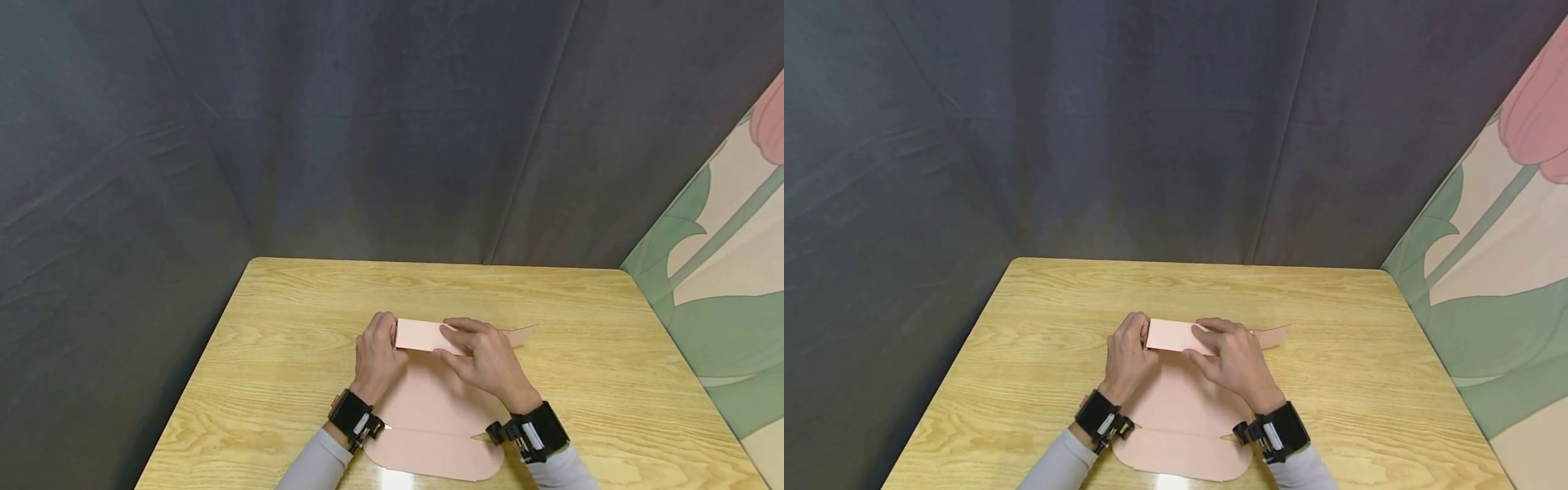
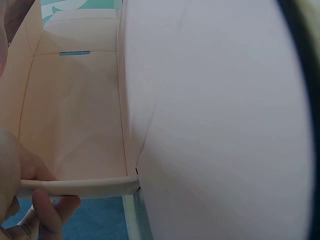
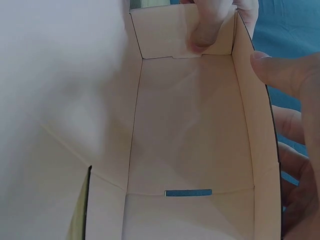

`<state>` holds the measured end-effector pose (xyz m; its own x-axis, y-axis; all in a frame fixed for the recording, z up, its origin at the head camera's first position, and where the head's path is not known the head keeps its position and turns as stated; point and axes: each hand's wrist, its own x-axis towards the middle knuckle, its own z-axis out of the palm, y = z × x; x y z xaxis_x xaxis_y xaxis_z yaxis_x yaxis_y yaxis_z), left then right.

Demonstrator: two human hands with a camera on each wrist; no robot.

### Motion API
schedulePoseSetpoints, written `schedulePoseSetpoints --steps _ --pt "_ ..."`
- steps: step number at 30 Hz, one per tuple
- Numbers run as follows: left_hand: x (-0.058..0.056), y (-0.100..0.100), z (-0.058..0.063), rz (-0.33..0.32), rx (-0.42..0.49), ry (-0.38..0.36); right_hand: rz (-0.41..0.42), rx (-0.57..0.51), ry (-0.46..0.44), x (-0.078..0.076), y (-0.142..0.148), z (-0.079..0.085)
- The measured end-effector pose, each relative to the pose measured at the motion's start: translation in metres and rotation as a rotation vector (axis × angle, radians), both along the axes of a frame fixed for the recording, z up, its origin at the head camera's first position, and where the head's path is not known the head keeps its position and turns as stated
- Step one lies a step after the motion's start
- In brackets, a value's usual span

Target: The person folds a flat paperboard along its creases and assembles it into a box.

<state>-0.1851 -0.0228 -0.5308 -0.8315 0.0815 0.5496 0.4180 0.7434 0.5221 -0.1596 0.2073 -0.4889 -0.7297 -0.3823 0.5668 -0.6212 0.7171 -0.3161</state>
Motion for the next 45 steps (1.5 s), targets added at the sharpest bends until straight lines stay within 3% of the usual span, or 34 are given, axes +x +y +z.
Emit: schedulePoseSetpoints --steps 17,31,35,40,45 --pt "-0.001 0.002 0.0 0.017 0.034 0.012 -0.005 0.005 0.002 0.0 0.0 0.0" --pt "0.007 -0.007 0.01 0.017 0.006 -0.134 0.0 0.012 0.014 -0.001 0.001 0.0" --pt "0.009 -0.006 0.016 -0.032 -0.047 -0.098 -0.003 0.014 0.017 -0.002 0.001 0.001" --pt "0.013 -0.003 0.024 -0.169 -0.155 0.028 -0.006 0.021 0.002 -0.001 0.001 0.001" --pt "0.02 -0.002 0.031 -0.28 -0.204 0.091 0.005 0.025 -0.023 -0.001 0.0 0.002"
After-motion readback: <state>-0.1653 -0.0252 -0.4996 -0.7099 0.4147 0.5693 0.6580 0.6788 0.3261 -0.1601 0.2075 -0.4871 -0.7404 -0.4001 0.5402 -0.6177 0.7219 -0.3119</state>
